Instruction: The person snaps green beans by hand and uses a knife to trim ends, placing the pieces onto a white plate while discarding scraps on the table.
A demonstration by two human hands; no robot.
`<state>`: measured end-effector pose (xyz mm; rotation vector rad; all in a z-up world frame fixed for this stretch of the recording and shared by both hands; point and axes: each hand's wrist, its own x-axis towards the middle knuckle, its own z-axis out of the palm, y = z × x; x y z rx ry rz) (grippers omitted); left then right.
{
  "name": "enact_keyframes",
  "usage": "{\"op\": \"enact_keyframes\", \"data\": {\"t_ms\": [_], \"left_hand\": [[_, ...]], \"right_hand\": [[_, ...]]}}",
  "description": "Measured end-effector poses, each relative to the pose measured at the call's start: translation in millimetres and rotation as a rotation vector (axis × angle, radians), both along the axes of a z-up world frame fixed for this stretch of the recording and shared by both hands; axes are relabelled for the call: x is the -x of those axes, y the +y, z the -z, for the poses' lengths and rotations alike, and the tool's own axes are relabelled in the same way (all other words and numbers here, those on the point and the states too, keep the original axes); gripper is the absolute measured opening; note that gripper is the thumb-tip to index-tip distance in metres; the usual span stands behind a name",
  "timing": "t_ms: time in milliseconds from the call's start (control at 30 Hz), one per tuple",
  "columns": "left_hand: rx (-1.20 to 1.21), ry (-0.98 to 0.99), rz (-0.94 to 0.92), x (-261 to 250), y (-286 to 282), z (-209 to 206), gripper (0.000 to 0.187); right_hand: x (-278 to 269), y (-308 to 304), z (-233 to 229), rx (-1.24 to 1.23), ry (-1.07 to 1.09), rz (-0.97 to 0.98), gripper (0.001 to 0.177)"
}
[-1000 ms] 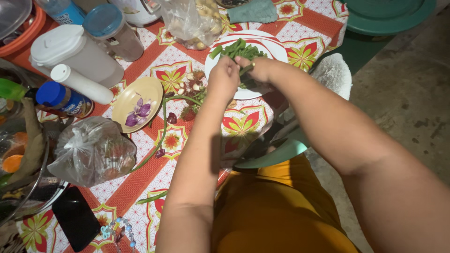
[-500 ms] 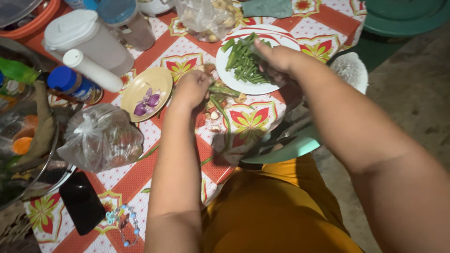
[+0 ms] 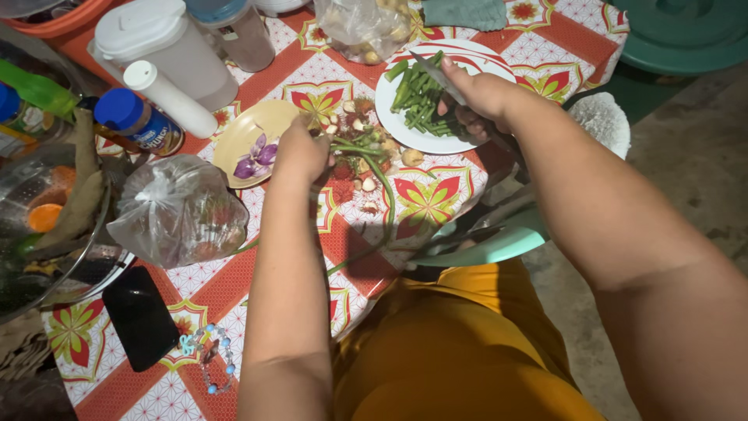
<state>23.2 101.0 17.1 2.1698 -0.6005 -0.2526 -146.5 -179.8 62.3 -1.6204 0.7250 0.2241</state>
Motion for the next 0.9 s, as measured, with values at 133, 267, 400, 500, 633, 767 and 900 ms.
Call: {"op": "enact_keyframes", "data": {"t_ms": [133,267,400,500,633,767,900], "left_hand": [[-0.079,0.004,0.067,-8.1,-3.7,5.4,0.017],[-0.048,-0.062,0.003,-5.2,-14.7,5.2,0.025],[0.122,0.056,0.04,-0.7,-32.9,-5.3,0.023],[0.53,0.434,0.115,9.1,-62.8,-6.3,0.018],[1.017,0.811,0.219,26.9,-115.0,4.5,0.014],[1.051,0.8,0.269,53.0,-148.8,20.5,0.013],[0.974,0.69,0.33,62.9,-156.9,28.4,0.013]], "right_hand": [[-1.8,-0.3,0.1,0.148,0.023,-0.024,0.082],[-0.7,-1.5,0.2,0.176,0.041,-0.033,0.082],[-2.8,-5.0,1.4,0.265,0.034,-0.044,0.088],[-6.0,-8.1,6.3,0.29,0.093,-0.023,0.092],[-11.2,-9.6,9.5,0.391,0.0,-0.105,0.097],[-6.8,-4.7,7.0,0.393,-0.038,-0.036,0.099],[-9.1,-5.4,0.8,0.499,-0.045,0.001,0.098]]}}
